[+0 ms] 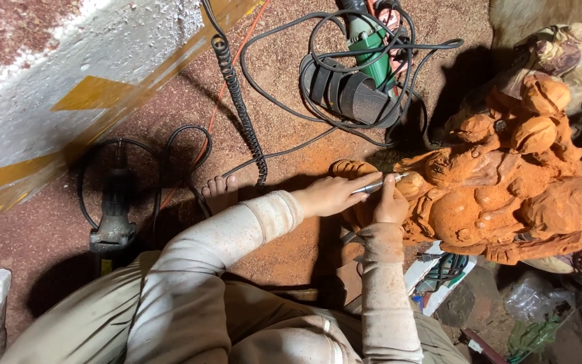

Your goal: Using a handheld rotary carving tool to add fine details and texture to a large wooden statue.

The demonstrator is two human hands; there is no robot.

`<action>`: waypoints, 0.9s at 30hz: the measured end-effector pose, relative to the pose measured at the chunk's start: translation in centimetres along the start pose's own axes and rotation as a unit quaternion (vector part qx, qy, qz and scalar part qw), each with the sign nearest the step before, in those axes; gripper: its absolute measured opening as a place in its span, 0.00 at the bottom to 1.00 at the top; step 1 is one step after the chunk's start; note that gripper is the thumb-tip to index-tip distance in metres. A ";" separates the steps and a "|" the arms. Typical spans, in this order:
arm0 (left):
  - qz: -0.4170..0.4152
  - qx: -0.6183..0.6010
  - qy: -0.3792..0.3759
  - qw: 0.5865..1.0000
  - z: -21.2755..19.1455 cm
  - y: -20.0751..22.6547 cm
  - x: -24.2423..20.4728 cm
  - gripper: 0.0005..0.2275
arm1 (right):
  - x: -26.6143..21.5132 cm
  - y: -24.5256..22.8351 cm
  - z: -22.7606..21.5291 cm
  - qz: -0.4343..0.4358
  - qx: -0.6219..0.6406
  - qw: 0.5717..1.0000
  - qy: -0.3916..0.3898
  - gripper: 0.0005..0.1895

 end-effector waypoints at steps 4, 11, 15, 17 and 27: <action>0.017 0.045 -0.001 0.999 -0.3 0.2 0.7 0.24 | -1.7 -2.8 0.6 -0.014 0.067 0.997 0.034 0.27; 0.007 0.004 0.002 1.000 -0.2 -0.8 1.4 0.24 | 1.7 1.9 0.3 0.011 -0.024 1.000 0.001 0.32; 0.001 0.027 0.006 1.000 -0.2 -0.9 2.3 0.25 | 2.8 3.2 0.2 0.057 -0.020 0.998 -0.010 0.35; 0.008 0.037 0.006 0.999 -1.5 0.2 1.6 0.25 | 1.6 0.8 0.9 0.075 0.089 0.993 0.009 0.31; 0.069 0.182 0.026 0.980 -5.4 3.6 2.1 0.21 | -4.3 -7.7 2.9 0.102 0.346 0.932 0.031 0.32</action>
Point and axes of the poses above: each hand's wrist, its own x-axis towards the middle knuckle, its own z-axis out of the palm, y = z × x, the point moved 9 cm from there along x, towards the middle knuckle, and after that the axes turned 10 degrees about x, right-handed, at the moved point
